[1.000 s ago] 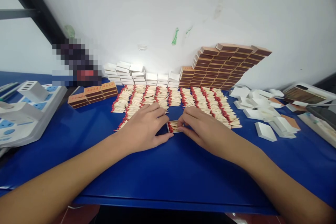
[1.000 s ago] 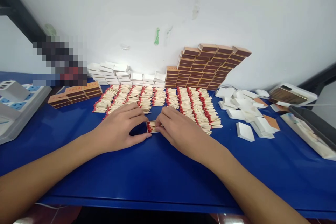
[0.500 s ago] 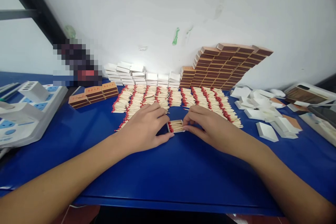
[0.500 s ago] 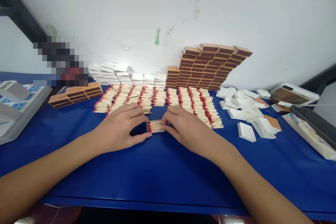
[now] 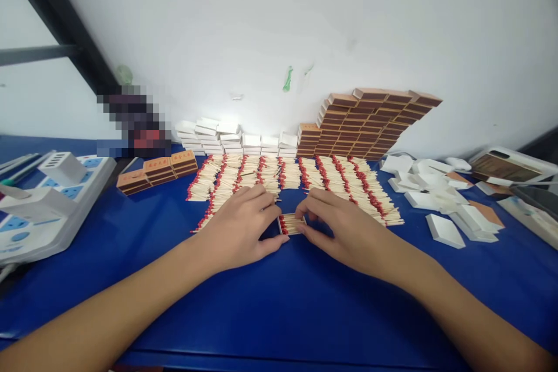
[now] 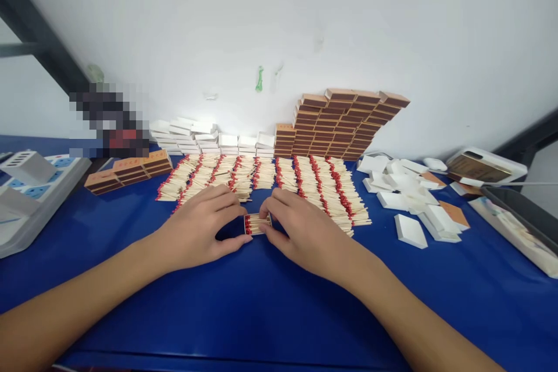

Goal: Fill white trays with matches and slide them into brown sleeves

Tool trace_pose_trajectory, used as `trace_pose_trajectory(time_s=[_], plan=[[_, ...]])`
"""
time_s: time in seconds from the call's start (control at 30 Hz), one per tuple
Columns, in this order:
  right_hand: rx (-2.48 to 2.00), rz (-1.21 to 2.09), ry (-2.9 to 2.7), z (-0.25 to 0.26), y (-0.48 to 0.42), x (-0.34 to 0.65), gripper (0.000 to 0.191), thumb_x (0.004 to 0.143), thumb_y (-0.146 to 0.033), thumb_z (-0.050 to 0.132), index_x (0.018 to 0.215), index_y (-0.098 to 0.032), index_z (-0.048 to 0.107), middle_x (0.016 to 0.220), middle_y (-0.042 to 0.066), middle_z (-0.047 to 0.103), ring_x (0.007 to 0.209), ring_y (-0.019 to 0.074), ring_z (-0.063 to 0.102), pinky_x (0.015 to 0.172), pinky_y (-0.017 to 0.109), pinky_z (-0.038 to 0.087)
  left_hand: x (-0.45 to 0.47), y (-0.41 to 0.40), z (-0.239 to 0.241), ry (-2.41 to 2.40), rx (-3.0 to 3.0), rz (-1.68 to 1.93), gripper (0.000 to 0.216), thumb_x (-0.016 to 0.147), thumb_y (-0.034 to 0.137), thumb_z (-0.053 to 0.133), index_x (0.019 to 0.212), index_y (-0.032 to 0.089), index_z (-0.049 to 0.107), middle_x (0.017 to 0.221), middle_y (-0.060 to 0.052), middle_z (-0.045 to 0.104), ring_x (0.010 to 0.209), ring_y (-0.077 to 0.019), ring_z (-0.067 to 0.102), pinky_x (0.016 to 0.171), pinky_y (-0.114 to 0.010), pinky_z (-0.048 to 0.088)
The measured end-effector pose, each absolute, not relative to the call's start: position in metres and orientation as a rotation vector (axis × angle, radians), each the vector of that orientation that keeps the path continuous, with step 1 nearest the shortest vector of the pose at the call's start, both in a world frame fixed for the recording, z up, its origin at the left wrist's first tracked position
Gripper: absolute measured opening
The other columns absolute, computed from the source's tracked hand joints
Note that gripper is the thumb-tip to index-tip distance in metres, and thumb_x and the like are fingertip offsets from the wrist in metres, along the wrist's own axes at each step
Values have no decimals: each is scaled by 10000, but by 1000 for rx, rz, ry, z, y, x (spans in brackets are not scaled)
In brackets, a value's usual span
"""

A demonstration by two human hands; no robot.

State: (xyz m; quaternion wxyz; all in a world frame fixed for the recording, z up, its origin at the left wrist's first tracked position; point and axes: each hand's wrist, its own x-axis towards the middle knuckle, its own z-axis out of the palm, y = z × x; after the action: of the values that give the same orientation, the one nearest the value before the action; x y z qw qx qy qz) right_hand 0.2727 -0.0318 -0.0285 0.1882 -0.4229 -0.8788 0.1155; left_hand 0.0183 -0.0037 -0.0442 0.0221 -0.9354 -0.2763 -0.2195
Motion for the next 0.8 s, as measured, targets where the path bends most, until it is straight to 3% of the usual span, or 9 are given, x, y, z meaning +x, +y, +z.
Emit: trace_pose_trajectory(time_s=[0.3,0.43,0.7,0.8], plan=[[-1235,283,-2438,-39,-27,275,195,1073,-318,638,1243,-232,680,1202,110,657,1090,272,692,925,466,605,17,-4,-45,-902,-2896,-735,262,1008,410,728,1090,162,748,1021,-89,723,1023,-293,662,900,-476,579],[-1289,376,-2453,-36,-28,279,316,1023,-407,733,1288,-243,676,1237,105,640,1135,282,674,965,484,596,17,-3,-44,-916,-2932,-740,241,1001,401,737,1081,174,754,1011,-81,719,1028,-290,659,903,-470,574],[-1340,445,-2422,-29,-24,284,238,963,-352,810,1137,-230,704,1192,87,654,1130,276,649,959,457,567,18,2,-30,-965,-2959,-799,391,979,492,759,1219,185,738,1075,-83,749,1058,-288,663,980,-491,566],[-1353,445,-2413,-27,-22,285,213,962,-331,809,1113,-222,705,1187,89,657,1142,280,648,972,458,558,26,23,-15,-996,-2897,-820,298,1025,437,694,1173,183,742,1061,-87,755,1076,-291,666,980,-489,563]])
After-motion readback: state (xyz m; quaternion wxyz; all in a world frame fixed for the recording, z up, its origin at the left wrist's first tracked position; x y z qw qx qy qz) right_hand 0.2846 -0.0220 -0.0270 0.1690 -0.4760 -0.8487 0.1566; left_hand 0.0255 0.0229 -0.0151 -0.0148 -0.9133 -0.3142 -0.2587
